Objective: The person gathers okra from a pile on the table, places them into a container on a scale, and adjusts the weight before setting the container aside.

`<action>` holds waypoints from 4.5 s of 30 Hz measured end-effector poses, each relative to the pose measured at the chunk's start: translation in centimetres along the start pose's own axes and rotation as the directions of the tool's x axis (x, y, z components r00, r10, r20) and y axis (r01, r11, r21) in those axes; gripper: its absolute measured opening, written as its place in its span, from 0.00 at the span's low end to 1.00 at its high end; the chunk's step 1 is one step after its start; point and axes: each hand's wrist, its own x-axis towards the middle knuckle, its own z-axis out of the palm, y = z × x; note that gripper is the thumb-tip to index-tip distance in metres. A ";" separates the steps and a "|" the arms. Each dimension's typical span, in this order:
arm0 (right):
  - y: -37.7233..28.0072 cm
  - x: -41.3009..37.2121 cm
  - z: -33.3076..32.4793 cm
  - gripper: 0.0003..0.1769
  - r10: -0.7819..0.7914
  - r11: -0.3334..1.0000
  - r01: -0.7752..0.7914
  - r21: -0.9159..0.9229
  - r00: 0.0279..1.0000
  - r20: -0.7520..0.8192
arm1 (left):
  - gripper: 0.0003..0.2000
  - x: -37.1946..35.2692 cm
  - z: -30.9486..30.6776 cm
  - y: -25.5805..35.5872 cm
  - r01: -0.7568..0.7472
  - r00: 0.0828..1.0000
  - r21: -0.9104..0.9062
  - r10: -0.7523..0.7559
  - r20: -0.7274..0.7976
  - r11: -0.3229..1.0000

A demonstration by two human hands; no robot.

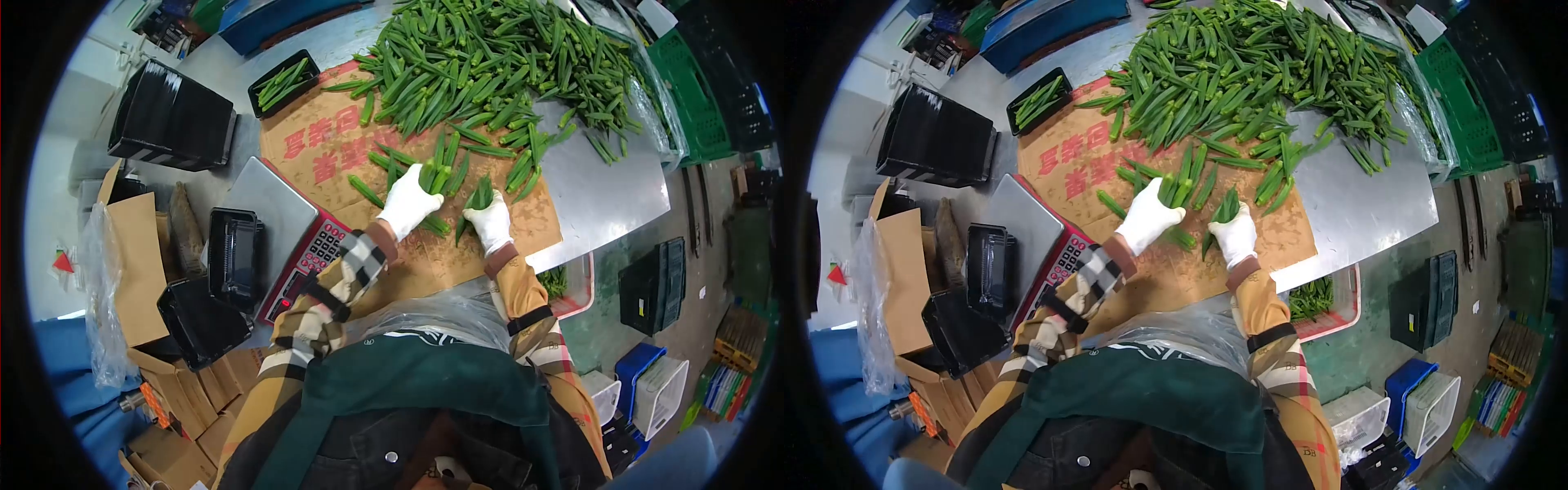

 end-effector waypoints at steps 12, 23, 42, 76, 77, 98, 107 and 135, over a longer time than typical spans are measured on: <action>-6.6 -6.8 0.5 0.18 -0.049 0.584 -0.498 0.641 0.766 0.641 | 0.26 -8.0 -5.4 2.2 0.450 0.893 -0.856 -0.105 0.438 0.254; -18.7 -13.3 9.4 0.18 -0.156 0.468 -0.734 0.492 0.480 0.863 | 0.22 -15.2 -18.7 6.5 0.188 0.964 -0.636 -0.265 -0.027 0.748; -15.2 -9.2 9.1 0.27 -0.133 0.693 -0.602 0.397 0.434 0.891 | 0.28 -24.2 -35.3 -2.2 0.210 0.618 -0.462 -0.483 -0.620 0.862; 2.0 -8.6 2.4 0.16 0.295 0.873 -0.449 0.191 0.797 0.527 | 0.08 -29.5 -32.6 -0.7 0.008 0.212 -0.350 -0.343 -0.915 0.937; 2.3 -8.5 2.5 0.16 0.283 0.880 -0.437 0.189 0.798 0.532 | 0.09 -29.8 -31.6 -1.7 0.012 0.227 -0.425 -0.416 -0.881 0.905; 1.8 -8.4 1.9 0.19 0.306 0.809 -0.538 0.237 0.730 0.610 | 0.09 -9.6 -31.0 -6.2 0.243 0.561 -0.527 -0.562 -0.608 0.814; 2.9 -7.5 2.4 0.19 0.370 0.789 -0.596 0.151 0.656 0.658 | 0.10 15.0 -35.3 -15.7 0.115 0.698 -0.345 -0.323 -0.639 0.932; 3.7 -8.2 2.4 0.20 0.291 0.796 -0.552 0.250 0.710 0.641 | 0.13 -35.6 -35.4 -7.3 0.443 0.261 -0.325 -0.467 -0.845 0.835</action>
